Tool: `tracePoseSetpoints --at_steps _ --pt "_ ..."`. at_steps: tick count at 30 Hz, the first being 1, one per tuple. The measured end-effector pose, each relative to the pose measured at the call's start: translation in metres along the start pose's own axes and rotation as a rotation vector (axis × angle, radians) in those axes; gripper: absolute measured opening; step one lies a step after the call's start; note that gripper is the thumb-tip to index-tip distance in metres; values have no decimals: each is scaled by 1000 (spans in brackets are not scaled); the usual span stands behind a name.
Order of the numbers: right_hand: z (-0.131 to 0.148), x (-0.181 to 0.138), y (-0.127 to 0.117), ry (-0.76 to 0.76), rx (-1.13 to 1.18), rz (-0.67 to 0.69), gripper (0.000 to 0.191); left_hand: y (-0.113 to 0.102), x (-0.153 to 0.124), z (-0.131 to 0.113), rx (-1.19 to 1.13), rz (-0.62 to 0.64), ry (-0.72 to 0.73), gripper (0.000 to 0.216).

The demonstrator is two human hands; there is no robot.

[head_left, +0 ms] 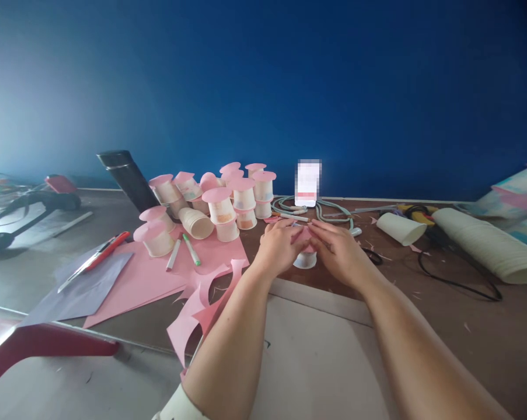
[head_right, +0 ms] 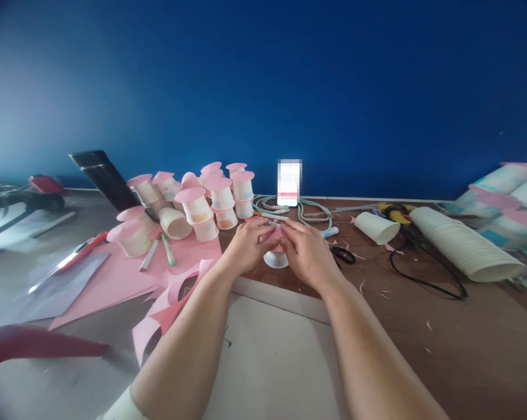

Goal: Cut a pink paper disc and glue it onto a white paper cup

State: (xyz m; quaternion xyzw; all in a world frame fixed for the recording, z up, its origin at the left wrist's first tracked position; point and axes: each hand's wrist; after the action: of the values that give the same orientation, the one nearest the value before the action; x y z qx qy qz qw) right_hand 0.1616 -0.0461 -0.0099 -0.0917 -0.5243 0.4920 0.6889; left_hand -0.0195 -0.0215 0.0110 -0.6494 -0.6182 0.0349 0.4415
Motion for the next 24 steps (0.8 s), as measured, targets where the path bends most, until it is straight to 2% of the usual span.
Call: tracePoseSetpoints --at_steps 8,12,15,17,19,21,24 --pt "5 2 -4 21 -37 70 49 -1 -1 -2 44 33 -36 26" --pt "8 4 -8 59 61 64 47 0 -2 -1 64 35 -90 31" --pt "3 8 -13 260 145 -26 46 1 -2 -2 70 33 -145 39" --pt "-5 11 -16 456 127 -165 46 0 -2 -4 42 35 -172 41" --pt "-16 12 -16 558 68 -289 42 -2 -2 -7 -19 33 -189 40" --pt "-26 13 -13 559 -9 -322 39 -4 -1 -9 -102 22 -200 41" --pt "-35 12 -4 490 -97 -279 37 -6 -1 -10 -218 -32 -267 41"
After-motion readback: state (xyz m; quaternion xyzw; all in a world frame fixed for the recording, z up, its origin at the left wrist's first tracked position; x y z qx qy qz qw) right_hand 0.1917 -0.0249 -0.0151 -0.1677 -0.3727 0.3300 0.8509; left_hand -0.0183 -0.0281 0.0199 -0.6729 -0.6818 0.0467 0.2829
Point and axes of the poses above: each hand's wrist, its own x-axis towards the middle knuckle, its own y-axis out of the palm, z = x × y, and after that the axes turned 14 degrees about -z, right-handed
